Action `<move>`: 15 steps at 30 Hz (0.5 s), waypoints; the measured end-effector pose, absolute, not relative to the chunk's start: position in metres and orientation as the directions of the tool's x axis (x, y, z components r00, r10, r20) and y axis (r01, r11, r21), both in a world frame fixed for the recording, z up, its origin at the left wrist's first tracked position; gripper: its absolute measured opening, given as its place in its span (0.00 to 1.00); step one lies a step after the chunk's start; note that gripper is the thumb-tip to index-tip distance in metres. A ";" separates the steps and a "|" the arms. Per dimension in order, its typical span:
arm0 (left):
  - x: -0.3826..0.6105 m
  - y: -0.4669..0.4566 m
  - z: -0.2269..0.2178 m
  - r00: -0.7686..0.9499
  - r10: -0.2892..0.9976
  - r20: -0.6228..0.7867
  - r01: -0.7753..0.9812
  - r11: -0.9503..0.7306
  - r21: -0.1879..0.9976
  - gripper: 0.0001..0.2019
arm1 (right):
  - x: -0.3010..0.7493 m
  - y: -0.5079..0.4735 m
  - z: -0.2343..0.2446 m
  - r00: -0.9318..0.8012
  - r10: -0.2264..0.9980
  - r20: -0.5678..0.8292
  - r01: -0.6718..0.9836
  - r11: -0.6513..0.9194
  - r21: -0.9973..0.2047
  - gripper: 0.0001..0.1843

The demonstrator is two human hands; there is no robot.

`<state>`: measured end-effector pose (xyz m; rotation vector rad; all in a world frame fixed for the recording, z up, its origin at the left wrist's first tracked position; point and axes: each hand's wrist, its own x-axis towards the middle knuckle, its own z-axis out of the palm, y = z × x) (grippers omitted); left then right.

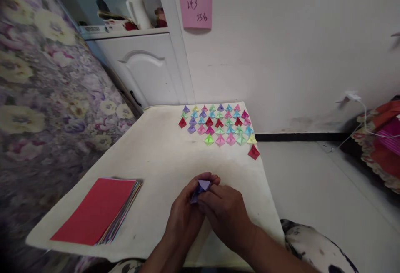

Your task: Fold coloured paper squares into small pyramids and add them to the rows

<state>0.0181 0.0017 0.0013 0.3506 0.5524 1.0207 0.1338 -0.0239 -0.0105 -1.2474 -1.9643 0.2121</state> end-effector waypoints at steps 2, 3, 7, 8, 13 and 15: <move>0.019 0.002 0.000 0.394 0.876 -0.278 -0.717 0.482 0.503 0.12 | 0.132 -0.024 -0.012 -0.241 0.814 0.529 0.720 0.515 -0.465 0.11; 0.020 0.002 0.000 0.387 0.877 -0.283 -0.724 0.479 0.497 0.12 | 0.131 -0.024 -0.013 -0.253 0.807 0.533 0.730 0.521 -0.442 0.12; 0.021 0.003 -0.002 0.372 0.878 -0.301 -0.745 0.476 0.468 0.12 | 0.129 -0.023 -0.018 -0.274 0.790 0.549 0.754 0.531 -0.388 0.11; 0.021 0.003 -0.002 0.373 0.875 -0.309 -0.748 0.480 0.458 0.12 | 0.129 -0.023 -0.020 -0.276 0.790 0.548 0.754 0.531 -0.386 0.11; 0.021 0.004 -0.003 0.342 0.861 -0.376 -0.773 0.485 0.408 0.11 | 0.127 -0.025 -0.022 -0.297 0.833 0.468 0.752 0.506 -0.423 0.11; 0.020 0.005 -0.005 0.330 0.863 -0.382 -0.778 0.478 0.409 0.11 | 0.126 -0.027 -0.022 -0.297 0.851 0.433 0.750 0.489 -0.446 0.12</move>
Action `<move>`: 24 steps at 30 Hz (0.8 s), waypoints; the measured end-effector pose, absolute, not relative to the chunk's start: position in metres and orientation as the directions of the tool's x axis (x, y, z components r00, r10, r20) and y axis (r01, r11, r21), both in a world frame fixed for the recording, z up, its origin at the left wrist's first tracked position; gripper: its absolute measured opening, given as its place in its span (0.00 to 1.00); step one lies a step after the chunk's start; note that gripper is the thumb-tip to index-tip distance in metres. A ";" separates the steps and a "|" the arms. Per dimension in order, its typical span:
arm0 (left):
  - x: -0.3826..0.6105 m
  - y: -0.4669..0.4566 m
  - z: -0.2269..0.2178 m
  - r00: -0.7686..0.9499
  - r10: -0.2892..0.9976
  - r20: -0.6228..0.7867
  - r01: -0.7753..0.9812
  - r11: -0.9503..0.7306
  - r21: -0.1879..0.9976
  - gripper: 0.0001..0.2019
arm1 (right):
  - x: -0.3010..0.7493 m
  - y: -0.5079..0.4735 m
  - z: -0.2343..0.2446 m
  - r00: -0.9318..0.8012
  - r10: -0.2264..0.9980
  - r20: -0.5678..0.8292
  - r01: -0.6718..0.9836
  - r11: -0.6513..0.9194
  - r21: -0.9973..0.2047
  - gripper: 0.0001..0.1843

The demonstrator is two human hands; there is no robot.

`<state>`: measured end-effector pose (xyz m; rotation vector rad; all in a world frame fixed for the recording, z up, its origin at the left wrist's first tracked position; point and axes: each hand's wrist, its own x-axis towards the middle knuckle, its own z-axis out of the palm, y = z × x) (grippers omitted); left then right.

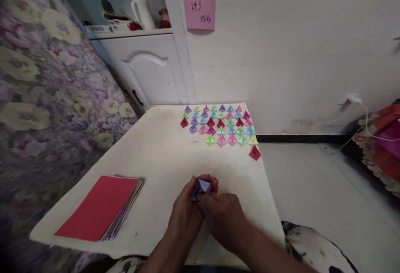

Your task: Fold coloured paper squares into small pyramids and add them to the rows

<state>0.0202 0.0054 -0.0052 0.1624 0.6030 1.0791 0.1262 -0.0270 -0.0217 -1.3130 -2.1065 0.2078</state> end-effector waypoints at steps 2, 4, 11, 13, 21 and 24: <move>0.018 0.007 -0.009 0.326 0.870 -0.371 -0.771 0.471 0.429 0.12 | 0.126 -0.028 -0.022 -0.296 0.859 0.419 0.749 0.480 -0.457 0.12; 0.016 0.008 -0.012 0.317 0.870 -0.377 -0.748 0.474 0.465 0.12 | 0.126 -0.028 -0.024 -0.291 0.863 0.413 0.751 0.474 -0.460 0.12; 0.014 0.007 -0.020 0.272 0.842 -0.466 -0.685 0.510 0.521 0.08 | 0.129 -0.026 -0.020 -0.222 0.876 0.428 0.761 0.430 -0.485 0.10; 0.016 0.007 -0.023 0.266 0.836 -0.479 -0.694 0.511 0.507 0.07 | 0.128 -0.025 -0.018 -0.189 0.880 0.436 0.755 0.414 -0.508 0.10; 0.018 0.008 -0.031 0.226 0.867 -0.445 -0.700 0.462 0.544 0.06 | 0.127 -0.022 -0.023 -0.047 0.917 0.397 0.693 0.316 -0.648 0.15; 0.020 0.008 -0.030 0.227 0.881 -0.416 -0.673 0.450 0.587 0.07 | 0.126 -0.021 -0.023 -0.020 0.924 0.382 0.679 0.293 -0.673 0.21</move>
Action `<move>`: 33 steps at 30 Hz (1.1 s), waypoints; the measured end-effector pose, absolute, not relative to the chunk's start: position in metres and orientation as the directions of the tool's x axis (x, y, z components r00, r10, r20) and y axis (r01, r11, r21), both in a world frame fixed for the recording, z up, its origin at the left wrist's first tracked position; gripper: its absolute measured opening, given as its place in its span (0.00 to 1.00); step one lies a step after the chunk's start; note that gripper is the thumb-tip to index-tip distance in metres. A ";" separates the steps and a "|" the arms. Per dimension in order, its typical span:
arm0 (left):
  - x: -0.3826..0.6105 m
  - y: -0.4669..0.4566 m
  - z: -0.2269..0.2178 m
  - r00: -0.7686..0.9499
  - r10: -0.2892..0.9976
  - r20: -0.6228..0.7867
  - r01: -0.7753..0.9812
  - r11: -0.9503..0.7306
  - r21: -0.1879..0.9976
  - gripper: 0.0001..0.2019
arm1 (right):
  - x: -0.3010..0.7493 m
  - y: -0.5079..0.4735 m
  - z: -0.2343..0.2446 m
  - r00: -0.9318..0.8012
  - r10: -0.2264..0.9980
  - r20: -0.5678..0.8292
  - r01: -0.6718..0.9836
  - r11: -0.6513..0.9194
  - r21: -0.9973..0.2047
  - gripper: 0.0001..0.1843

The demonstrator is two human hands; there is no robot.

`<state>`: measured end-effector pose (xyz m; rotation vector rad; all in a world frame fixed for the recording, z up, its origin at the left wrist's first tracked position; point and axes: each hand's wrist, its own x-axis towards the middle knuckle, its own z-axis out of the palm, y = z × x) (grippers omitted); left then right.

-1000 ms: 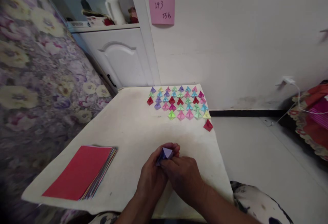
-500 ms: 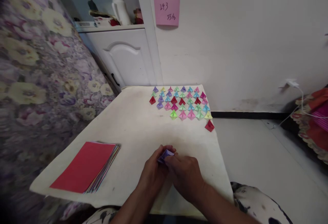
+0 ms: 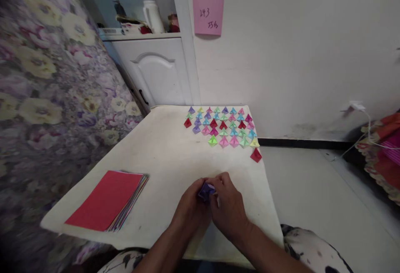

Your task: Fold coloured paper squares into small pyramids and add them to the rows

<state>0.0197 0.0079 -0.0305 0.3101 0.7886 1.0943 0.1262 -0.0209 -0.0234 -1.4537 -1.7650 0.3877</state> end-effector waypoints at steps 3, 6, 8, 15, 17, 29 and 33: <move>0.021 0.006 -0.030 0.227 0.912 -0.340 -0.616 0.405 0.676 0.08 | 0.126 -0.020 -0.023 -0.011 0.928 0.374 0.681 0.281 -0.676 0.20; 0.021 0.004 -0.029 0.242 0.930 -0.277 -0.567 0.367 0.738 0.10 | 0.126 -0.019 -0.023 0.000 0.940 0.341 0.697 0.245 -0.674 0.17; 0.021 0.003 -0.029 0.259 0.929 -0.263 -0.546 0.365 0.754 0.10 | 0.127 -0.018 -0.023 0.000 0.947 0.320 0.703 0.227 -0.674 0.15; 0.023 0.000 -0.022 0.288 0.912 -0.293 -0.561 0.409 0.720 0.12 | 0.128 -0.018 -0.022 -0.039 0.938 0.345 0.712 0.268 -0.649 0.10; 0.025 -0.001 -0.020 0.302 0.900 -0.315 -0.571 0.435 0.696 0.14 | 0.128 -0.017 -0.023 -0.046 0.933 0.356 0.725 0.277 -0.631 0.09; 0.000 0.009 -0.035 0.243 0.958 -0.150 0.344 0.059 0.937 0.16 | 0.127 -0.008 -0.044 0.013 0.980 0.198 0.883 0.081 -0.462 0.03; -0.003 0.007 -0.042 0.259 0.966 -0.024 0.555 -0.128 0.822 0.14 | 0.121 -0.009 -0.056 0.004 0.991 0.137 0.897 0.057 -0.438 0.04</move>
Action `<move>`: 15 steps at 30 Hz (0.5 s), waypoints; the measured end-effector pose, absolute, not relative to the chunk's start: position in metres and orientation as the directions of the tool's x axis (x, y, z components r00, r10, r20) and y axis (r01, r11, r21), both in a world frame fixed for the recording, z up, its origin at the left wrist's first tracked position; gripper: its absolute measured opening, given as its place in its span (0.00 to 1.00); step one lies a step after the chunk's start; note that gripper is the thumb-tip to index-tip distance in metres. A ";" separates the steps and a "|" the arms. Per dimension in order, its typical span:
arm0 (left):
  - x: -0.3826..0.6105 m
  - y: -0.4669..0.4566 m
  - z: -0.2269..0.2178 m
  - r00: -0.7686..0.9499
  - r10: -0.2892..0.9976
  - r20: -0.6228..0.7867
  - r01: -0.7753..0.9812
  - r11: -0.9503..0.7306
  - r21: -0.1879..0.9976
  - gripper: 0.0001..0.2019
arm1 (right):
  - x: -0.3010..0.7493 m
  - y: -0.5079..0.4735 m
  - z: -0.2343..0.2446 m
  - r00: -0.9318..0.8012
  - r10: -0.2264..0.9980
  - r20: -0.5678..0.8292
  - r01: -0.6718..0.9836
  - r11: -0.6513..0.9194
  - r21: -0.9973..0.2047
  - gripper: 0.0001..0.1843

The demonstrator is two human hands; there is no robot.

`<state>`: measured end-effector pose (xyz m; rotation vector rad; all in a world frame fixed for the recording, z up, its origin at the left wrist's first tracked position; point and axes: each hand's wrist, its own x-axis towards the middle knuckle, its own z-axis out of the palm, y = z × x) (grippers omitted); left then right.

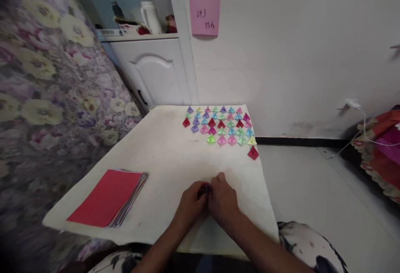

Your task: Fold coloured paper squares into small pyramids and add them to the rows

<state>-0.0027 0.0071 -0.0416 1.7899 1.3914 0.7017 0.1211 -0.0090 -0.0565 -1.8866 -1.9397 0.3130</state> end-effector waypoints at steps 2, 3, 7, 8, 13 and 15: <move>-0.002 0.007 -0.044 0.252 0.968 0.005 0.591 -0.158 0.791 0.14 | 0.121 -0.009 -0.059 0.000 0.991 0.135 0.897 0.060 -0.438 0.05; -0.001 0.007 -0.045 0.249 0.968 0.010 0.600 -0.162 0.783 0.13 | 0.121 -0.009 -0.060 -0.001 0.991 0.136 0.895 0.062 -0.442 0.05; 0.001 0.008 -0.047 0.257 0.966 0.038 0.630 -0.197 0.751 0.12 | 0.124 -0.009 -0.060 0.004 0.992 0.127 0.887 0.055 -0.459 0.03; 0.001 0.008 -0.048 0.261 0.964 0.051 0.637 -0.212 0.741 0.12 | 0.124 -0.009 -0.060 0.004 0.993 0.120 0.886 0.052 -0.461 0.03; 0.002 0.006 -0.048 0.274 0.959 0.076 0.653 -0.243 0.717 0.13 | 0.124 -0.005 -0.060 0.018 0.997 0.081 0.872 0.024 -0.489 0.03; 0.002 0.004 -0.048 0.288 0.954 0.086 0.641 -0.258 0.723 0.14 | 0.124 -0.003 -0.059 0.027 0.997 0.073 0.865 0.013 -0.502 0.03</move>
